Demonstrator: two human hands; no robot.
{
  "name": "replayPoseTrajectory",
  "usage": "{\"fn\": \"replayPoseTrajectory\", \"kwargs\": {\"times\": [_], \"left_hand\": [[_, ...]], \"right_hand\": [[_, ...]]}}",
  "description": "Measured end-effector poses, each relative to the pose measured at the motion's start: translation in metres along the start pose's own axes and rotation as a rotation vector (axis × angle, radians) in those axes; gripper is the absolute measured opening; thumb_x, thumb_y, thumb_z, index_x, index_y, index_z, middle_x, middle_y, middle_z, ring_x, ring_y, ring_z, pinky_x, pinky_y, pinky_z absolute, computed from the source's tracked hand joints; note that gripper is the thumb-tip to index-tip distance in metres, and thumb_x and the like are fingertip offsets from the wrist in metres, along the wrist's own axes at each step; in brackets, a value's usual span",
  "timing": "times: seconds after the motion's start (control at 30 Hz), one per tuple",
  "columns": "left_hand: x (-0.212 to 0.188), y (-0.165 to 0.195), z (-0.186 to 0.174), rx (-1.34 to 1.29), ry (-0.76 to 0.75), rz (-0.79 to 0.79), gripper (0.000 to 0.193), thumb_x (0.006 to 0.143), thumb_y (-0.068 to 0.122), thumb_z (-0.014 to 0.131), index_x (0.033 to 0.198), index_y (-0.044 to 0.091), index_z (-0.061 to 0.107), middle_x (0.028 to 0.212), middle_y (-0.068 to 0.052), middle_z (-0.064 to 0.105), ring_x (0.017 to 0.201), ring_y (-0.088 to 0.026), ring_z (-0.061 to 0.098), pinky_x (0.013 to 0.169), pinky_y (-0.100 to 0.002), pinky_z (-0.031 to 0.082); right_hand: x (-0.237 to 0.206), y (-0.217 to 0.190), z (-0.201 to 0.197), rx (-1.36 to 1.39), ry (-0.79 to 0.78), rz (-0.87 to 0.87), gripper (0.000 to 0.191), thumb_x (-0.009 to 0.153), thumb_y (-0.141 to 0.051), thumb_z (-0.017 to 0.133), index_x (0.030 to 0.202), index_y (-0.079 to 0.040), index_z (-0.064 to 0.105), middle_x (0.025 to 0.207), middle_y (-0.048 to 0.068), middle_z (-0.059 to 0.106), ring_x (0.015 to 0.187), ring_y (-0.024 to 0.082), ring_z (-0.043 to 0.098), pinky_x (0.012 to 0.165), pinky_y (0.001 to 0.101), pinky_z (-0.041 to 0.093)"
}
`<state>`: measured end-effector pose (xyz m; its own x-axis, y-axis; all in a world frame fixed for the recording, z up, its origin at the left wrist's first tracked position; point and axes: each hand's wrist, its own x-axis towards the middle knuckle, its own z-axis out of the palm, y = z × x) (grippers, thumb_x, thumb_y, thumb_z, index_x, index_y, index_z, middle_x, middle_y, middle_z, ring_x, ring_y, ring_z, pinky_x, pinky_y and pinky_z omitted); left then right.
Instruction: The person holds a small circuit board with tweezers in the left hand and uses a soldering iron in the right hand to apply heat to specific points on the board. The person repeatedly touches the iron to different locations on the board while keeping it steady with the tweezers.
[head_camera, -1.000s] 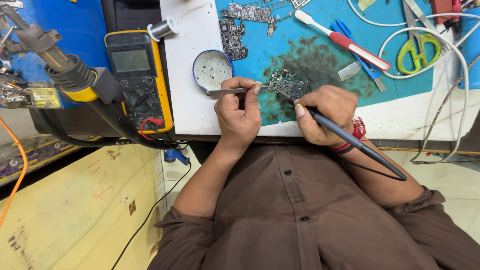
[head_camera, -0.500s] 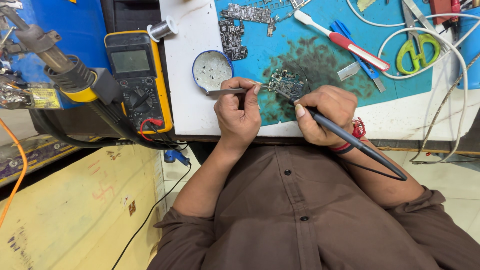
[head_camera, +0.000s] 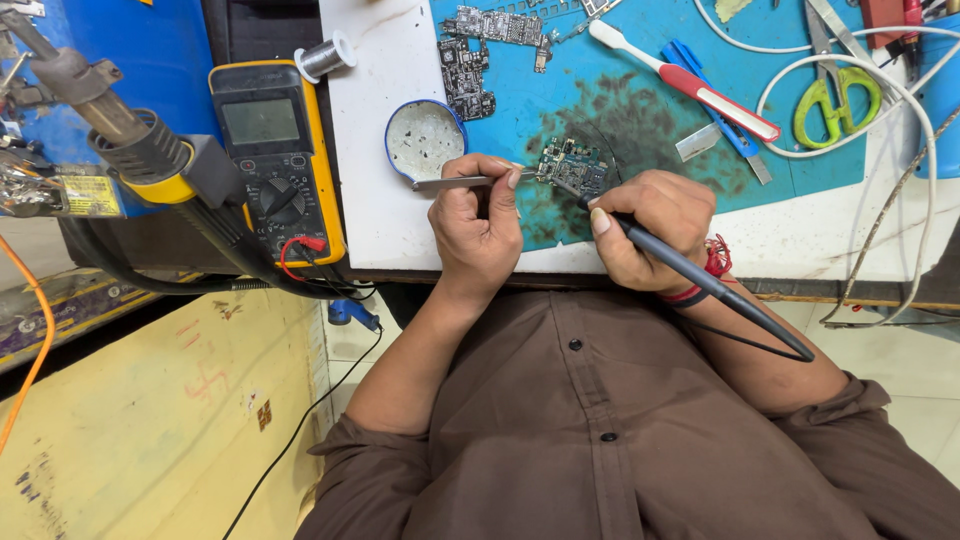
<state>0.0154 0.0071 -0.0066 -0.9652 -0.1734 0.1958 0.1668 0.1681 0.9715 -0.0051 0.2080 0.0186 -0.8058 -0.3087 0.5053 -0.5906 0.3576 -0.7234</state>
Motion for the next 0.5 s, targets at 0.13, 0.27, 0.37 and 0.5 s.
{"fn": "replayPoseTrajectory", "kwargs": {"times": [0.13, 0.27, 0.37, 0.5], "left_hand": [[0.0007, 0.0002, -0.0007, 0.017, -0.009, 0.006, 0.012, 0.107, 0.002, 0.064, 0.112, 0.003, 0.053, 0.097, -0.007, 0.071, 0.072, -0.003, 0.06, 0.062, -0.02, 0.051], [-0.0001, 0.0005, -0.0005, 0.006, -0.003, -0.002, 0.012, 0.107, 0.002, 0.064, 0.112, 0.003, 0.053, 0.097, -0.007, 0.07, 0.071, -0.002, 0.058, 0.062, -0.02, 0.049], [-0.0009, 0.0008, 0.0001, -0.007, 0.001, -0.007, 0.012, 0.107, 0.002, 0.064, 0.112, 0.003, 0.053, 0.098, -0.007, 0.07, 0.073, -0.003, 0.058, 0.063, -0.02, 0.05], [-0.0007, 0.0008, -0.0001, -0.006, 0.003, -0.003, 0.012, 0.107, 0.001, 0.064, 0.112, 0.002, 0.053, 0.098, -0.007, 0.07, 0.073, -0.003, 0.059, 0.064, -0.02, 0.05]], "right_hand": [[0.0, -0.0003, 0.0004, 0.004, 0.005, -0.004, 0.006, 0.089, -0.004, 0.07, 0.087, -0.002, 0.065, 0.073, 0.01, 0.064, 0.061, 0.026, 0.062, 0.059, 0.0367, 0.046], [-0.0008, -0.0007, 0.0005, -0.007, 0.003, -0.003, 0.006, 0.089, -0.004, 0.07, 0.087, -0.002, 0.065, 0.073, 0.01, 0.064, 0.061, 0.027, 0.061, 0.058, 0.0361, 0.046], [-0.001, -0.0006, 0.0001, -0.003, 0.0, -0.003, 0.006, 0.089, -0.004, 0.07, 0.087, -0.002, 0.065, 0.074, 0.01, 0.065, 0.062, 0.027, 0.062, 0.057, 0.0351, 0.046], [-0.0007, 0.0001, 0.0008, -0.002, 0.005, -0.006, 0.006, 0.089, -0.004, 0.07, 0.087, -0.002, 0.065, 0.073, 0.01, 0.064, 0.061, 0.027, 0.061, 0.059, 0.0369, 0.046]]}}
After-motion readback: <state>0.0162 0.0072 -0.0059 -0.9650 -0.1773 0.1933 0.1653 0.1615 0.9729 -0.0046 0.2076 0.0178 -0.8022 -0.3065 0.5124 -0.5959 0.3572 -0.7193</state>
